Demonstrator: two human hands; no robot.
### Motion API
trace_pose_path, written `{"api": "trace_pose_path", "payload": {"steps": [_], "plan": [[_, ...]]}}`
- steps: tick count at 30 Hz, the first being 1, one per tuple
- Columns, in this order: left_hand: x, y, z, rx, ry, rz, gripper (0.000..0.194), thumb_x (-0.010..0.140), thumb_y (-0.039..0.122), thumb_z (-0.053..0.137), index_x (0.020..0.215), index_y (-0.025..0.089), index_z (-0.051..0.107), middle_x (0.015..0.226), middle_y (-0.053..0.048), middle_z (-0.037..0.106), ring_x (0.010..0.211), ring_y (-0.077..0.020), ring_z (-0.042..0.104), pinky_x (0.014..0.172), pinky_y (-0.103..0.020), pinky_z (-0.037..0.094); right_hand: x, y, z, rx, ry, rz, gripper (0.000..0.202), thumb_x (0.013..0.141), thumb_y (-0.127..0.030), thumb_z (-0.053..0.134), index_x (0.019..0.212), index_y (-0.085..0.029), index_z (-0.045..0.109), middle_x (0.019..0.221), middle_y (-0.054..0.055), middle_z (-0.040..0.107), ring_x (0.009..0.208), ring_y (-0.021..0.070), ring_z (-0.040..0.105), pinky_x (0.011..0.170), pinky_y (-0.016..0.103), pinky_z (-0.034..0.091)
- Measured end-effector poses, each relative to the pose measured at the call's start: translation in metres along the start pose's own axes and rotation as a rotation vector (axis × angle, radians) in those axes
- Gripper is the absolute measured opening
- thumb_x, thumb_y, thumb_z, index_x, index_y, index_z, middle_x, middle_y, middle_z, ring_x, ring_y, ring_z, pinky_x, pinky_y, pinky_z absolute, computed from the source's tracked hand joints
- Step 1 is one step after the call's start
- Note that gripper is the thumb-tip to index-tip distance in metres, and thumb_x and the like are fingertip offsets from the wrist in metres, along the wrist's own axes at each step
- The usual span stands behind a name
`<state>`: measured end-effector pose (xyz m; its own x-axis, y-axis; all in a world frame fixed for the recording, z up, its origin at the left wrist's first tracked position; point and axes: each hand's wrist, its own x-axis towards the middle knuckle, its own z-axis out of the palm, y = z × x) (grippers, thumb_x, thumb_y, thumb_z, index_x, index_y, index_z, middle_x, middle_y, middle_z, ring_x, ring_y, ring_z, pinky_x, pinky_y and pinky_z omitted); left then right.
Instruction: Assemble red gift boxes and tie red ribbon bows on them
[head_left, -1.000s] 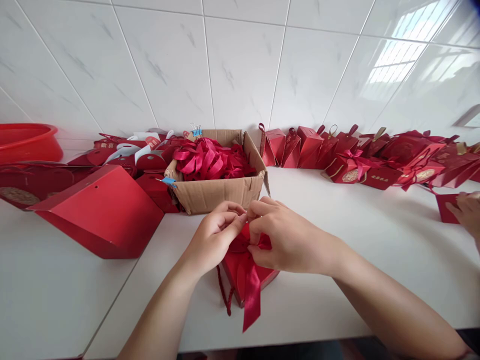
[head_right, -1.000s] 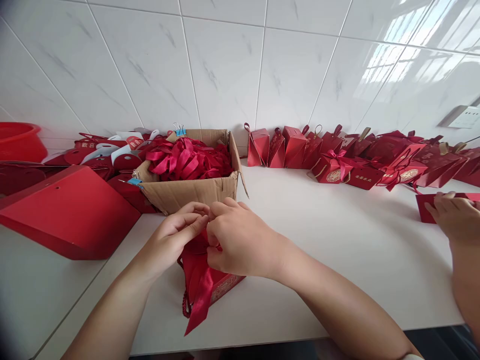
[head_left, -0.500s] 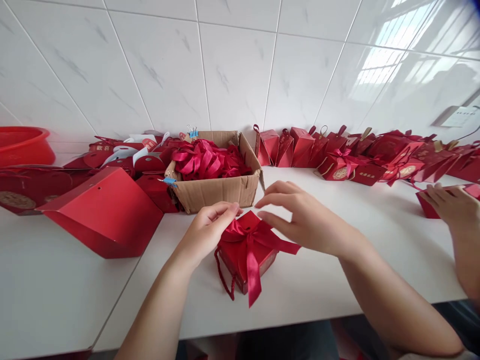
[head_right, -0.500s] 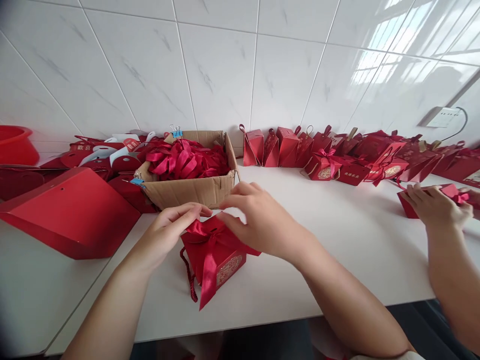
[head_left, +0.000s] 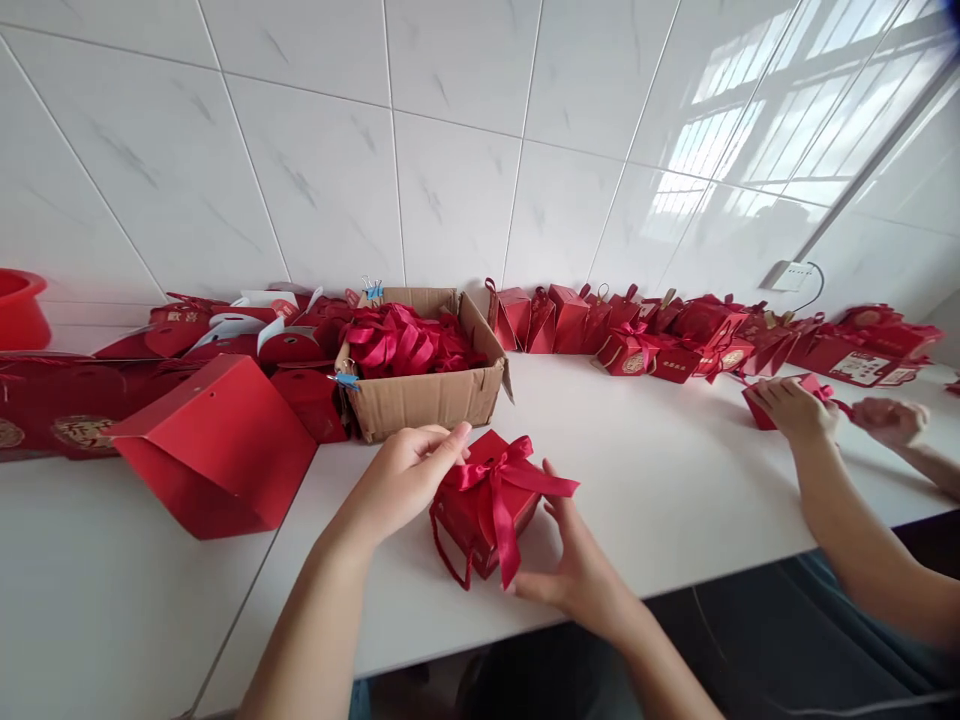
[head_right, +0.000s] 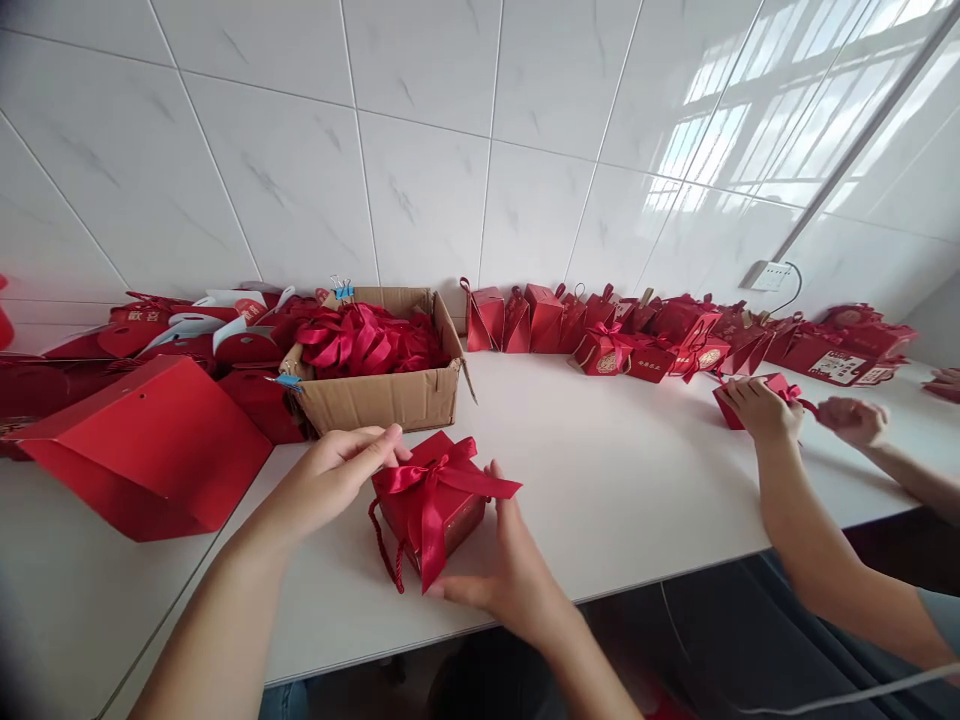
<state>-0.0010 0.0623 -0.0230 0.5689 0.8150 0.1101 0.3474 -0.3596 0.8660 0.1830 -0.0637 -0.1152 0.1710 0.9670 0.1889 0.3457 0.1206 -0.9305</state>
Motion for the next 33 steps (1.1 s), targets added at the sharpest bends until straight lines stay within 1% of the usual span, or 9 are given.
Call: {"api": "trace_pose_path", "payload": {"steps": [3,5,8,12,16,20,25,28,33], "plan": [[-0.004,0.006,0.006,0.16,-0.001,0.045,0.047,0.087,0.058,0.044,0.064,0.019,0.056,0.069,0.0,0.059,0.066,-0.017,0.055,0.062,-0.028,0.039,-0.003,-0.011,0.019,0.14,0.027,-0.03,0.104,0.074,-0.035,0.075,0.151,-0.026,0.006,0.152,0.014,0.03,0.139,0.0275,0.032,0.114,0.05,0.025],[-0.007,0.011,0.01,0.265,0.018,0.037,0.042,0.083,0.06,0.049,0.071,0.02,0.055,0.072,0.0,0.06,0.067,-0.0177,0.056,0.061,-0.028,0.038,-0.006,-0.014,0.023,0.221,0.046,-0.041,0.096,0.078,-0.035,0.071,0.151,-0.027,0.008,0.151,0.013,0.033,0.136,0.0262,0.038,0.112,0.048,0.029],[-0.011,0.022,0.016,0.413,0.048,0.029,0.042,0.081,0.064,0.05,0.082,0.023,0.055,0.072,0.0,0.06,0.067,-0.02,0.055,0.058,-0.029,0.037,-0.01,-0.01,0.022,0.291,0.039,-0.068,0.087,0.079,-0.039,0.069,0.149,-0.028,0.018,0.151,0.011,0.034,0.134,0.0256,0.041,0.112,0.045,0.032],[-0.009,0.032,0.027,0.597,0.111,0.187,0.041,0.087,0.057,0.043,0.074,0.021,0.056,0.078,-0.005,0.062,0.083,-0.0256,0.054,0.07,-0.034,0.038,-0.013,0.0,0.019,0.316,0.033,-0.135,0.071,0.081,-0.05,0.064,0.143,-0.029,0.036,0.15,0.009,0.036,0.135,0.0268,0.039,0.112,0.046,0.033],[-0.003,0.033,0.035,0.588,0.087,0.161,0.029,0.089,0.043,0.047,0.071,0.021,0.055,0.077,-0.003,0.064,0.075,-0.0221,0.056,0.063,-0.03,0.036,-0.008,0.0,0.015,0.322,0.201,-0.082,0.044,0.093,-0.049,0.045,0.129,-0.026,0.053,0.14,0.009,0.049,0.13,0.0249,0.045,0.108,0.045,0.039],[-0.001,0.033,0.038,0.567,0.063,0.086,0.027,0.086,0.044,0.05,0.07,0.023,0.055,0.068,0.0,0.064,0.063,-0.0188,0.055,0.056,-0.027,0.031,0.001,-0.009,0.01,0.323,0.373,0.031,0.035,0.091,-0.049,0.048,0.108,-0.022,0.063,0.12,0.011,0.061,0.118,0.0256,0.054,0.099,0.042,0.046],[0.0,0.033,0.039,0.514,0.057,0.084,0.025,0.085,0.042,0.051,0.069,0.023,0.055,0.064,0.002,0.062,0.06,-0.0162,0.052,0.056,-0.026,0.03,0.001,-0.017,0.006,0.345,0.39,0.077,0.03,0.088,-0.047,0.053,0.082,-0.02,0.064,0.109,0.009,0.062,0.111,0.0243,0.055,0.09,0.035,0.048],[0.002,0.03,0.038,0.491,0.103,0.081,0.027,0.086,0.042,0.05,0.068,0.022,0.053,0.054,0.004,0.051,0.052,-0.0139,0.044,0.052,-0.025,0.028,-0.006,-0.015,0.006,0.318,0.374,0.076,0.033,0.087,-0.046,0.055,0.068,-0.019,0.057,0.108,0.009,0.06,0.111,0.025,0.053,0.09,0.036,0.045],[0.005,0.023,0.032,0.456,0.148,0.09,0.027,0.084,0.044,0.051,0.068,0.021,0.054,0.049,0.006,0.032,0.047,-0.0117,0.034,0.048,-0.025,0.023,-0.02,-0.011,0.008,0.273,0.34,0.093,0.037,0.086,-0.048,0.055,0.064,-0.019,0.047,0.11,0.01,0.057,0.109,0.026,0.052,0.092,0.04,0.041]]}}
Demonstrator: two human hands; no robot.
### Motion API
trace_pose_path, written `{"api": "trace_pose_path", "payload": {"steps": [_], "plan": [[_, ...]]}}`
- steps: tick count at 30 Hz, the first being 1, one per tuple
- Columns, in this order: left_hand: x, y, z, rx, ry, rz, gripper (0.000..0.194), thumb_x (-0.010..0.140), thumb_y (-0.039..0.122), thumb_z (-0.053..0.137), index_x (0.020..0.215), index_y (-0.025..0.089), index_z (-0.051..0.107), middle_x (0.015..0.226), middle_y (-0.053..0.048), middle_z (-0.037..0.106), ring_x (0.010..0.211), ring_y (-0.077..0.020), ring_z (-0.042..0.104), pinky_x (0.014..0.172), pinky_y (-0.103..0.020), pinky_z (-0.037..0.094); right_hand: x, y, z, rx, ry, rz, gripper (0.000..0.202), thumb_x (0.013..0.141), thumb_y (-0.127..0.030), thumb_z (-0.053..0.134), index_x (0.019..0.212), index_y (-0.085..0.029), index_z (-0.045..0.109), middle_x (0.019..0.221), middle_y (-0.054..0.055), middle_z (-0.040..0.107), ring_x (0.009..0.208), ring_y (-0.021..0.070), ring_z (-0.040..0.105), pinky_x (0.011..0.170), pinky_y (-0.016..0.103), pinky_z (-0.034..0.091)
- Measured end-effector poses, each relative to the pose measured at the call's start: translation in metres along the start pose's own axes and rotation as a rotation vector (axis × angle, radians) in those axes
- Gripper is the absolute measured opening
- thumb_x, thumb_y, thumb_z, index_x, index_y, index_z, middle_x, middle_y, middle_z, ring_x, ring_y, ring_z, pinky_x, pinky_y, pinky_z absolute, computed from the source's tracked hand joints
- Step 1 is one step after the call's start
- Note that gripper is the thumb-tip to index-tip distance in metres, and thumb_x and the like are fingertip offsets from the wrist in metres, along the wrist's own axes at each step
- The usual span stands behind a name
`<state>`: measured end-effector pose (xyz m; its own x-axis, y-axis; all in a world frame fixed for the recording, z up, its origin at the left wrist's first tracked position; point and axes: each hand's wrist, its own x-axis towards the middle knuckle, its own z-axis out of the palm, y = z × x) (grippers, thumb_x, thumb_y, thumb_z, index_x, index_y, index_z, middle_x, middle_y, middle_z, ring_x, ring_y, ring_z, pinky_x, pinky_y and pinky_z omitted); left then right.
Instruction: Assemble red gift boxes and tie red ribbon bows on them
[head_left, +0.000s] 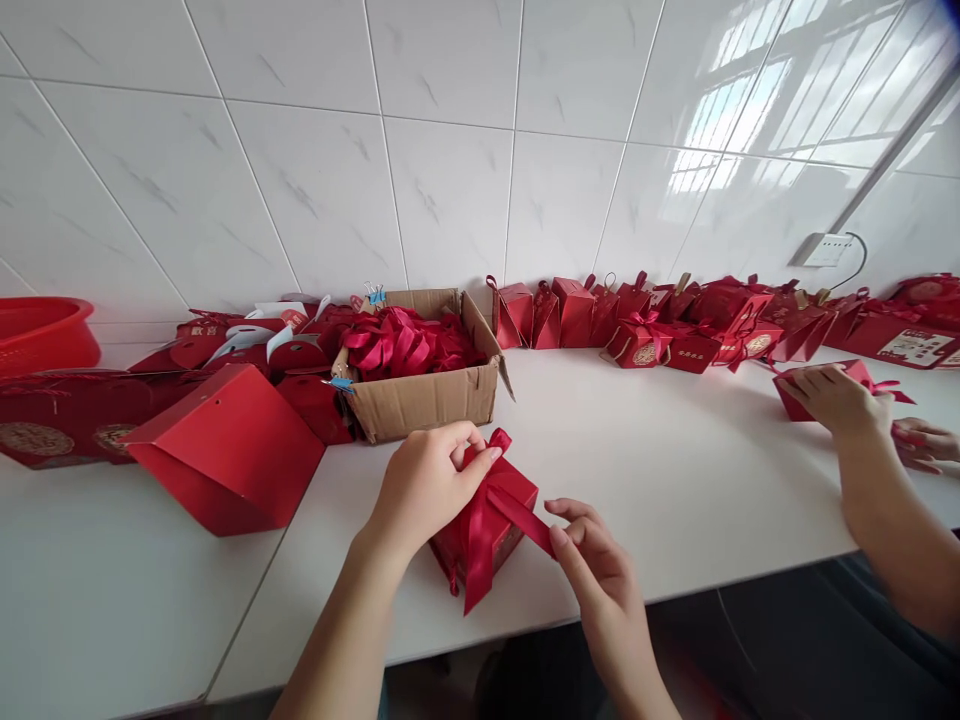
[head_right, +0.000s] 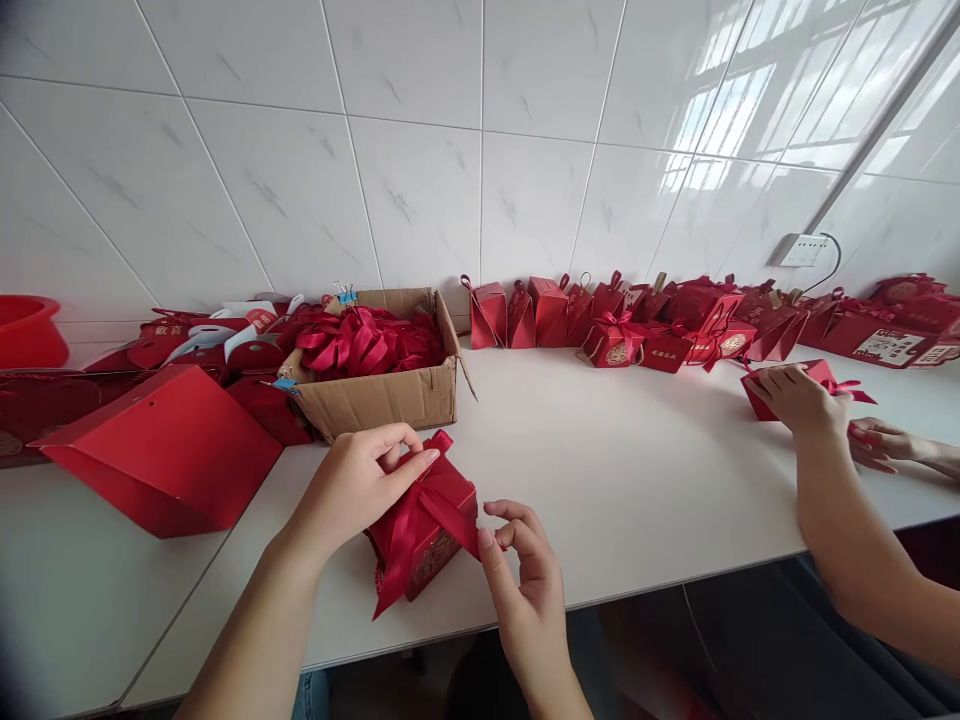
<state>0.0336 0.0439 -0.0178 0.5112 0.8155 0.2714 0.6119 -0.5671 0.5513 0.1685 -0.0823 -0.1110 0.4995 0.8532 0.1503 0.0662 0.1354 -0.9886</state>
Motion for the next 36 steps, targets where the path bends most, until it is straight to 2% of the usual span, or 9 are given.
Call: {"api": "trace_pose_path", "payload": {"steps": [4,9,13,16,19,22,24,30,36], "plan": [[0.002,-0.008,-0.001,-0.032,-0.01,0.004,0.029,0.083,0.045,0.054,0.066,0.021,0.054,0.049,0.007,0.03,0.048,-0.0112,0.032,0.049,-0.024,0.024,-0.005,0.001,-0.001,-0.037,-0.011,0.005,0.037,0.086,-0.048,0.054,0.064,-0.019,0.046,0.109,0.009,0.058,0.108,0.0258,0.052,0.093,0.04,0.039],[0.002,-0.01,0.0,-0.064,-0.047,0.007,0.028,0.083,0.046,0.054,0.071,0.021,0.056,0.052,0.006,0.039,0.049,-0.0113,0.036,0.05,-0.023,0.027,-0.005,0.006,-0.005,-0.045,-0.014,0.038,0.037,0.086,-0.048,0.055,0.064,-0.019,0.049,0.109,0.01,0.058,0.111,0.0275,0.051,0.094,0.042,0.037],[0.001,-0.008,0.0,-0.095,-0.05,0.022,0.025,0.084,0.043,0.053,0.071,0.021,0.055,0.052,0.006,0.041,0.05,-0.0113,0.037,0.05,-0.023,0.027,0.0,0.009,-0.019,-0.07,0.105,-0.011,0.035,0.085,-0.048,0.057,0.065,-0.019,0.051,0.11,0.01,0.059,0.113,0.0287,0.05,0.094,0.042,0.036],[0.0,-0.008,-0.001,-0.105,-0.052,0.026,0.025,0.084,0.043,0.053,0.071,0.021,0.054,0.052,0.006,0.042,0.049,-0.0114,0.038,0.05,-0.023,0.028,0.006,0.004,-0.027,-0.114,0.196,-0.039,0.03,0.087,-0.049,0.054,0.075,-0.021,0.056,0.109,0.008,0.059,0.106,0.0252,0.053,0.09,0.038,0.039],[-0.001,-0.007,-0.001,-0.104,-0.055,0.025,0.026,0.084,0.043,0.053,0.07,0.021,0.054,0.052,0.006,0.044,0.049,-0.0115,0.039,0.05,-0.023,0.027,0.011,-0.006,-0.024,-0.21,0.129,-0.016,0.033,0.088,-0.052,0.049,0.086,-0.021,0.06,0.098,0.007,0.061,0.092,0.0222,0.055,0.08,0.034,0.043],[0.0,-0.007,-0.001,-0.093,-0.055,0.023,0.026,0.085,0.044,0.052,0.071,0.021,0.053,0.052,0.006,0.044,0.049,-0.0116,0.039,0.05,-0.023,0.027,0.012,-0.013,-0.014,-0.264,-0.057,0.045,0.038,0.088,-0.054,0.048,0.077,-0.019,0.058,0.076,0.003,0.057,0.074,0.0186,0.052,0.067,0.03,0.041],[0.0,-0.007,0.0,-0.078,-0.049,0.025,0.026,0.085,0.042,0.052,0.07,0.021,0.052,0.052,0.006,0.044,0.049,-0.0114,0.039,0.051,-0.023,0.028,0.011,-0.016,-0.01,-0.24,-0.131,0.04,0.039,0.088,-0.053,0.049,0.069,-0.019,0.054,0.067,0.001,0.052,0.067,0.0159,0.047,0.063,0.028,0.037],[-0.001,-0.009,0.003,-0.015,-0.06,0.081,0.024,0.085,0.034,0.053,0.066,0.021,0.048,0.051,0.007,0.04,0.05,-0.0112,0.04,0.053,-0.023,0.028,0.012,-0.014,-0.012,-0.137,-0.059,0.016,0.039,0.088,-0.05,0.051,0.065,-0.019,0.046,0.064,-0.002,0.042,0.063,0.0125,0.037,0.061,0.025,0.031],[-0.003,-0.011,0.004,0.013,-0.051,0.069,0.024,0.086,0.034,0.052,0.066,0.021,0.048,0.05,0.007,0.039,0.049,-0.0114,0.039,0.053,-0.023,0.028,0.008,0.003,-0.018,-0.211,-0.057,0.043,0.043,0.086,-0.053,0.052,0.062,-0.018,0.044,0.062,-0.002,0.038,0.061,0.0126,0.035,0.058,0.025,0.031]]}}
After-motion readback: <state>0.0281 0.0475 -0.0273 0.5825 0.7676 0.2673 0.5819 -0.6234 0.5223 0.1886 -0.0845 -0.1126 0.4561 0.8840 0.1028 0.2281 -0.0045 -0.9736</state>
